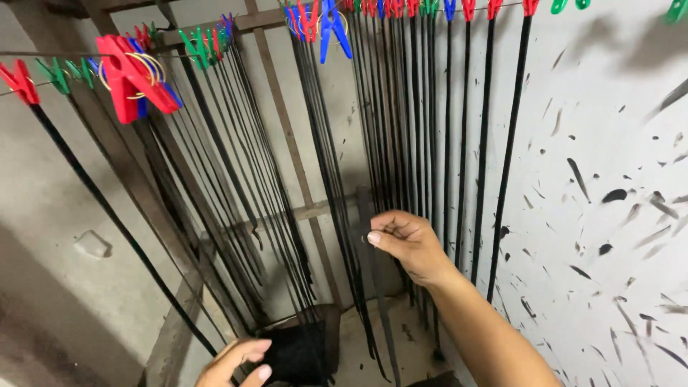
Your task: Applying finish to leather strips using a manual applicator and hanging them on a drying rack with clothespins.
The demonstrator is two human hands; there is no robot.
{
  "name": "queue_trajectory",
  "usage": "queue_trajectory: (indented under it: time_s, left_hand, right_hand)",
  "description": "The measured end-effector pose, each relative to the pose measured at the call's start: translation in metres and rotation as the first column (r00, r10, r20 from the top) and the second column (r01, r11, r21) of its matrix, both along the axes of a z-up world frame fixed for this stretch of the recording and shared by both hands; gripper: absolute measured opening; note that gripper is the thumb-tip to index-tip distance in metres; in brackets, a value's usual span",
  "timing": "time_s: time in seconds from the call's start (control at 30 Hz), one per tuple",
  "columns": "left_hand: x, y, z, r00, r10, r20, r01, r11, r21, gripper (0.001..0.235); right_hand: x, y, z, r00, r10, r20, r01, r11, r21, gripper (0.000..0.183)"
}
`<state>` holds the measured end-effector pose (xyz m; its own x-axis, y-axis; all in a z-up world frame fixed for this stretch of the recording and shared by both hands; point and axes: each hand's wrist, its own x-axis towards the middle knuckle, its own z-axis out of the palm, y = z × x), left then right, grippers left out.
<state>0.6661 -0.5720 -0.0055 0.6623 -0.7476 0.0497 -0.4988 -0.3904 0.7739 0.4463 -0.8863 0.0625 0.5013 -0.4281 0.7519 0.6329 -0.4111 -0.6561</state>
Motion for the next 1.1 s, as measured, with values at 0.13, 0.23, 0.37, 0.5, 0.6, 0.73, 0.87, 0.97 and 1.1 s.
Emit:
queue_trajectory:
  time_s: [0.13,0.23,0.37,0.5,0.6,0.73,0.87,0.97,1.1]
  left_hand:
    - [-0.052,-0.037,0.103,0.992,-0.065,0.110,0.057,0.995,0.076,0.045]
    - [-0.067,-0.068,0.148,0.952,-0.114,0.284,0.156,0.979,-0.130,0.046]
    - [-0.087,-0.110,0.208,0.773,0.057,0.631,0.320,0.825,-0.466,0.054]
    - [-0.102,-0.149,0.262,0.595,0.306,0.743,0.408,0.682,-0.608,0.063]
    - [-0.109,-0.169,0.294,0.462,0.446,0.767,0.374,0.686,-0.624,0.073]
    - [-0.110,-0.185,0.322,0.432,0.495,0.754,0.343,0.683,-0.645,0.074]
    - [-0.107,-0.188,0.333,0.430,0.447,0.784,0.306,0.745,-0.593,0.057]
    - [-0.098,-0.184,0.335,0.370,0.415,0.831,0.374,0.752,-0.542,0.041]
    - [-0.080,-0.177,0.337,0.191,0.356,0.915,0.526,0.750,-0.401,0.053]
  right_hand:
    - [-0.008,-0.019,0.014,1.000,0.017,0.021,-0.017,1.000,-0.019,0.015]
    - [-0.009,-0.037,0.025,0.993,-0.103,-0.059,0.105,0.993,0.043,0.012]
    - [-0.005,-0.054,0.040,0.999,-0.053,0.012,0.052,0.994,0.094,0.015]
    - [0.003,-0.060,0.056,0.996,-0.087,0.021,0.083,0.988,0.131,0.018]
    - [0.003,-0.057,0.069,0.996,-0.086,0.025,0.084,0.993,0.078,0.018]
    - [0.011,-0.065,0.078,0.994,-0.090,0.066,0.088,0.996,0.022,0.019]
    - [0.018,-0.070,0.088,0.993,-0.073,0.095,0.074,0.997,-0.006,0.018]
    - [0.021,-0.071,0.095,0.994,-0.070,0.088,0.073,0.997,-0.035,0.017]
    - [0.027,-0.072,0.107,0.998,-0.020,0.053,0.021,0.999,-0.024,0.017]
